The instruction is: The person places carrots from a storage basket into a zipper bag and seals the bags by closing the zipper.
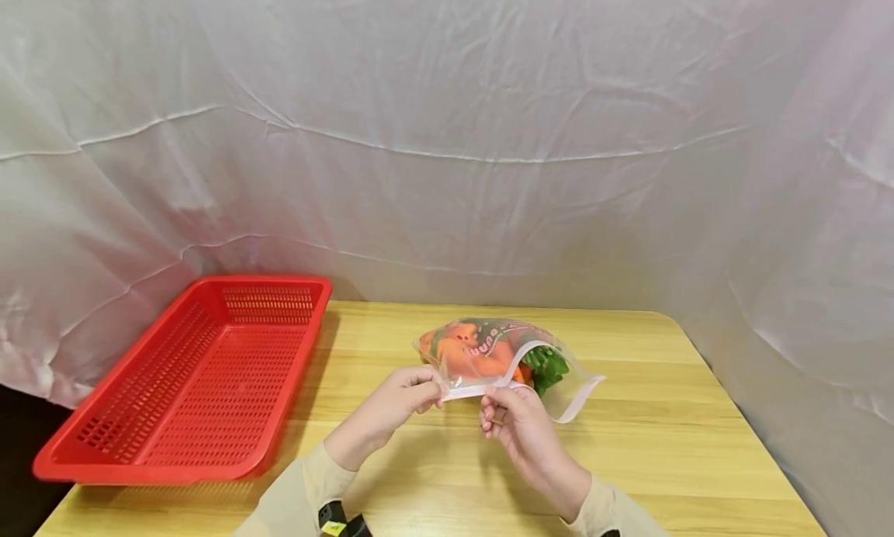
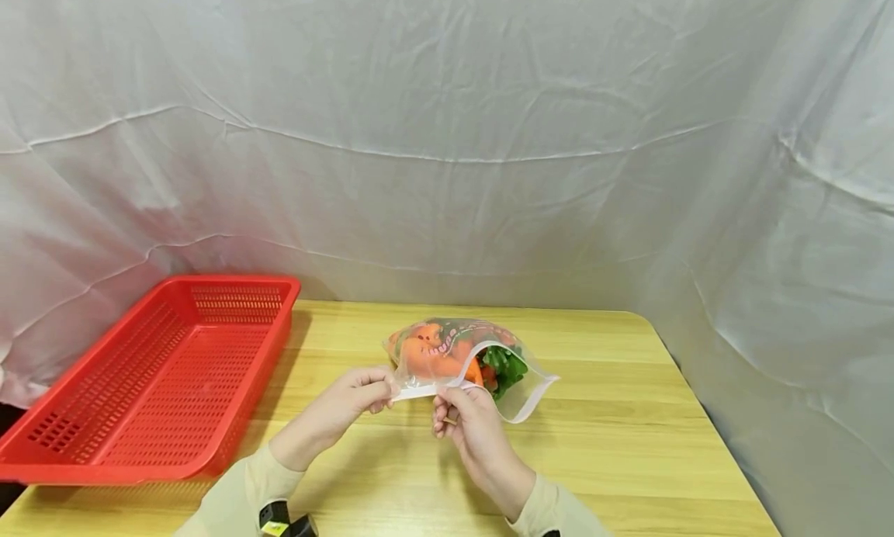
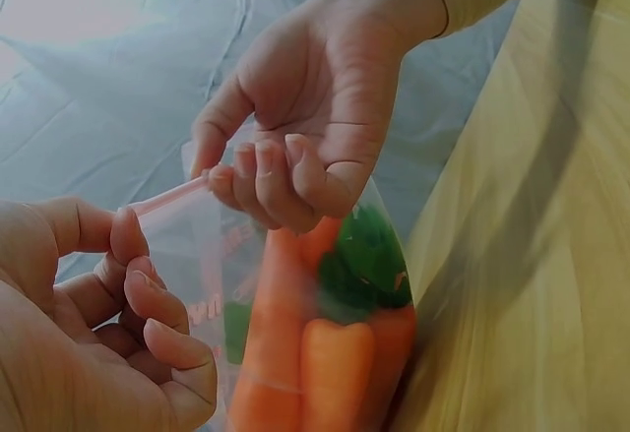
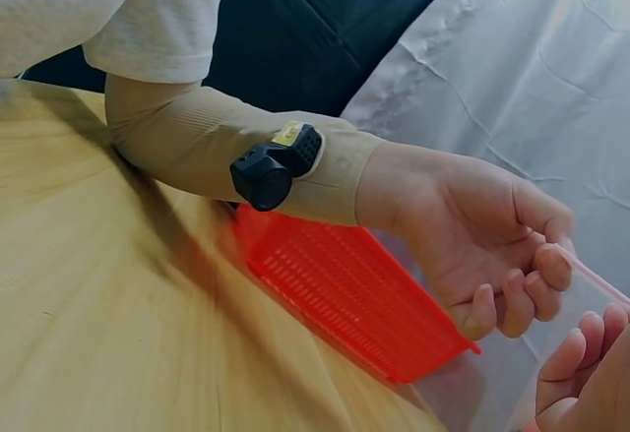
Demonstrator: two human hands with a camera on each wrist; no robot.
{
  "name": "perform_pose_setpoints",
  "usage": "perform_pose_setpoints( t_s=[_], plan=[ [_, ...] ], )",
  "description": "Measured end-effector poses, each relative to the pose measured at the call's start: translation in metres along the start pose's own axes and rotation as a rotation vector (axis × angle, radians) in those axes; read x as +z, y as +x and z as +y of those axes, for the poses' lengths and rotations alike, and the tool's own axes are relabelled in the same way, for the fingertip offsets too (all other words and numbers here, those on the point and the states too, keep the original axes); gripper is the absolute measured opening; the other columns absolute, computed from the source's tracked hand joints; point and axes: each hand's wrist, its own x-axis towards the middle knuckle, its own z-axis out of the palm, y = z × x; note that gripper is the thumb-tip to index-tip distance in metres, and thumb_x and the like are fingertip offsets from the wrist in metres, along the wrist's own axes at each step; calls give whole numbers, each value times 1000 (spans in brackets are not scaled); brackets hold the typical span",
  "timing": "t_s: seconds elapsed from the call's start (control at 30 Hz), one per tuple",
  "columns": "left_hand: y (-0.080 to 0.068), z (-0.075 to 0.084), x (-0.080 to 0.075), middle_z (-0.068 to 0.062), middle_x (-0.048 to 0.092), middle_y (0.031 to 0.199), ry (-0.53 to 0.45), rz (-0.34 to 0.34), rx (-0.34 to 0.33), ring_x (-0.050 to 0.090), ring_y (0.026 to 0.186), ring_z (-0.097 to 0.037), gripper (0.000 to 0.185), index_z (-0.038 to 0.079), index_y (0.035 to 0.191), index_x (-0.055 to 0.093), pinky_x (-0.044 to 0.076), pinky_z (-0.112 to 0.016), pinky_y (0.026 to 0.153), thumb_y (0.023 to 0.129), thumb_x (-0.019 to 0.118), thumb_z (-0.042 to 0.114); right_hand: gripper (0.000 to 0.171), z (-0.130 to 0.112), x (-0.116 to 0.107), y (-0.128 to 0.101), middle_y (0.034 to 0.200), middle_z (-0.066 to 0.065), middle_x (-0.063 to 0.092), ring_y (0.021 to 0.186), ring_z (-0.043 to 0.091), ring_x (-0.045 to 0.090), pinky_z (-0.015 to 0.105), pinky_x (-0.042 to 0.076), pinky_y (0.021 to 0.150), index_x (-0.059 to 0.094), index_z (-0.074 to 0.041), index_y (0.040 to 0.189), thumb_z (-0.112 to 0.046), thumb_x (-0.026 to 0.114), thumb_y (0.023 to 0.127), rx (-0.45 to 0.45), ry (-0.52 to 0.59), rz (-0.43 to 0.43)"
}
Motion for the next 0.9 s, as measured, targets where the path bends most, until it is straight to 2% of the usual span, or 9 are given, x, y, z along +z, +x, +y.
perform_pose_setpoints(
  t_s=[0.37, 0.53, 0.7, 0.8, 0.9],
  plan=[
    [-1, 5, -9, 6, 40, 66, 2, 8, 19, 39, 64, -9, 19, -13, 84, 55, 35, -25, 67, 86, 51, 5, 32, -7, -6, 2, 65, -6, 59, 60, 8, 52, 21, 45, 60, 62, -14, 73, -9, 44, 99, -38, 3, 15],
    [0, 5, -12, 7, 46, 66, -19, 9, 30, 40, 63, -8, 21, -16, 85, 52, 35, -24, 66, 86, 52, 5, 32, -9, -6, 3, 64, -5, 57, 60, 9, 52, 21, 45, 59, 62, -13, 72, -9, 44, 99, -40, 9, 40],
    [-1, 7, -15, 6, 51, 70, -31, 36, 10, 41, 64, -8, 16, -4, 74, 53, 37, -24, 67, 87, 52, 5, 33, -12, -7, 3, 64, -5, 58, 60, 8, 52, 21, 45, 60, 62, -13, 73, -8, 42, 99, -53, 21, 39],
    [-1, 8, -16, 5, 48, 68, -22, 48, 6, 41, 64, -9, 15, 5, 72, 55, 37, -25, 69, 86, 52, 6, 33, -15, -8, 3, 65, -6, 58, 61, 8, 52, 21, 44, 60, 62, -14, 74, -8, 42, 99, -68, 25, 41],
    [-1, 9, -18, 6, 46, 66, -17, 57, 11, 41, 64, -9, 16, 7, 71, 55, 37, -26, 70, 87, 51, 6, 32, -17, -10, 3, 66, -6, 58, 61, 8, 51, 21, 44, 60, 62, -14, 74, -8, 43, 99, -80, 27, 51]
  ],
)
